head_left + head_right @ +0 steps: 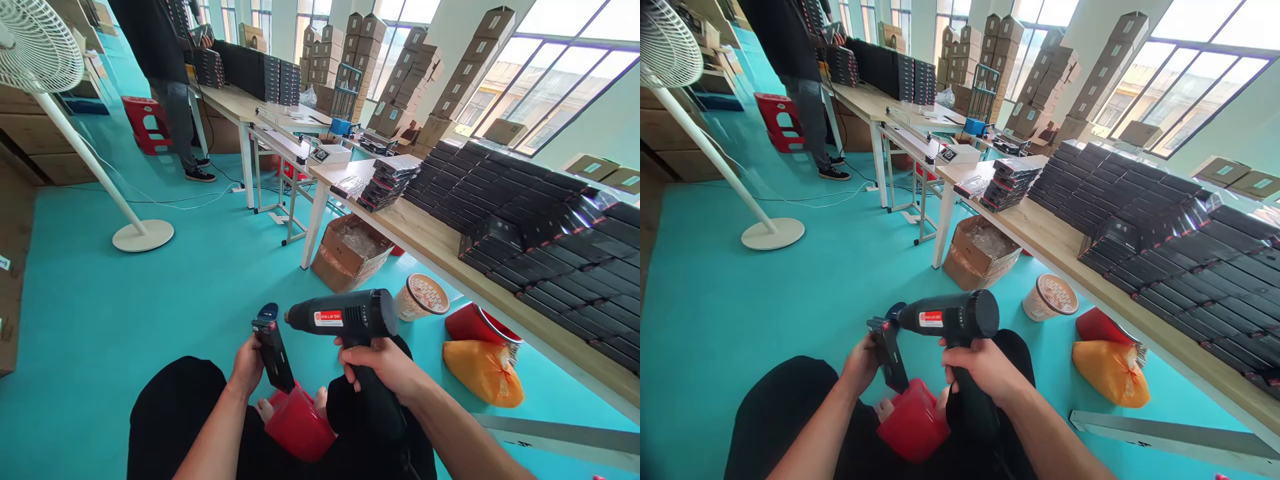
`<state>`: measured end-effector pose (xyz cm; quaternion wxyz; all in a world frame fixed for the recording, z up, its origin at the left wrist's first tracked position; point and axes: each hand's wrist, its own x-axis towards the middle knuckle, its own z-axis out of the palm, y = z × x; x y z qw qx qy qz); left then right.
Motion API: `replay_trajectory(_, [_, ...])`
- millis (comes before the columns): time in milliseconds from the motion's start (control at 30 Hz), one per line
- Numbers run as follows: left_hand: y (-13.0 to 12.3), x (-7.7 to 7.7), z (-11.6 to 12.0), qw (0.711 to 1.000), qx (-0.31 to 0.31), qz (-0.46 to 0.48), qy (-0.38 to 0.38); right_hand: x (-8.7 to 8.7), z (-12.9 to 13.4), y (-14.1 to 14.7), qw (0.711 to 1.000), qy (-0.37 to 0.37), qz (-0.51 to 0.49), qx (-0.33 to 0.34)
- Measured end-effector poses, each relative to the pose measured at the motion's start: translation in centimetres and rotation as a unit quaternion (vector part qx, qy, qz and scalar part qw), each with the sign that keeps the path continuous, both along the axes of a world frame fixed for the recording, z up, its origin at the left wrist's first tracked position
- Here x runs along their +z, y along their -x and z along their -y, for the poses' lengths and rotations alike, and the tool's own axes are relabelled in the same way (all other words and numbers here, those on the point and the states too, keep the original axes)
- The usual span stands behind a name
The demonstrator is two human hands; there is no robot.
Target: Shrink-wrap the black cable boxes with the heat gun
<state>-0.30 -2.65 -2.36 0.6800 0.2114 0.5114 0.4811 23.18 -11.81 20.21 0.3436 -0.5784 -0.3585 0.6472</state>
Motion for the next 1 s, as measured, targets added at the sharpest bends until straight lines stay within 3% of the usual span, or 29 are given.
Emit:
replay_trajectory(233, [0.7, 1.2, -0.1, 0.994, -0.002, 0.094, 0.051, 0.0, 2.7, 1.0, 0.985, 0.049, 0.030, 0.161])
replay_trajectory(367, [0.9, 2.4, 0.4, 0.986, 0.003, 0.146, 0.074, -0.4, 5.0, -0.6, 0.970, 0.118, 0.085, 0.196])
replay_trajectory(533, [0.7, 3.3, 0.9, 0.957, -0.028, 0.260, 0.125, -2.9, 5.6, -2.8, 0.988, 0.146, 0.013, 0.059])
replay_trajectory(667, [0.4, 3.8, 1.2, 0.953, -0.051, 0.275, 0.115, -5.0, 3.4, -3.2, 0.983, 0.119, -0.088, -0.107])
replay_trajectory(733, [0.4, 3.9, 1.4, 0.958, -0.074, 0.254, 0.108, -5.4, 1.8, -3.0, 0.970, 0.127, -0.141, -0.153])
replay_trajectory(867, [0.5, 3.8, 1.6, 0.964, -0.089, 0.224, 0.115, -5.3, -0.8, -1.9, 0.962, 0.129, -0.181, -0.160])
replay_trajectory(1000, [0.6, 4.0, 1.5, 0.962, -0.097, 0.223, 0.127, -4.1, -1.8, 0.2, 0.970, 0.104, -0.181, -0.126])
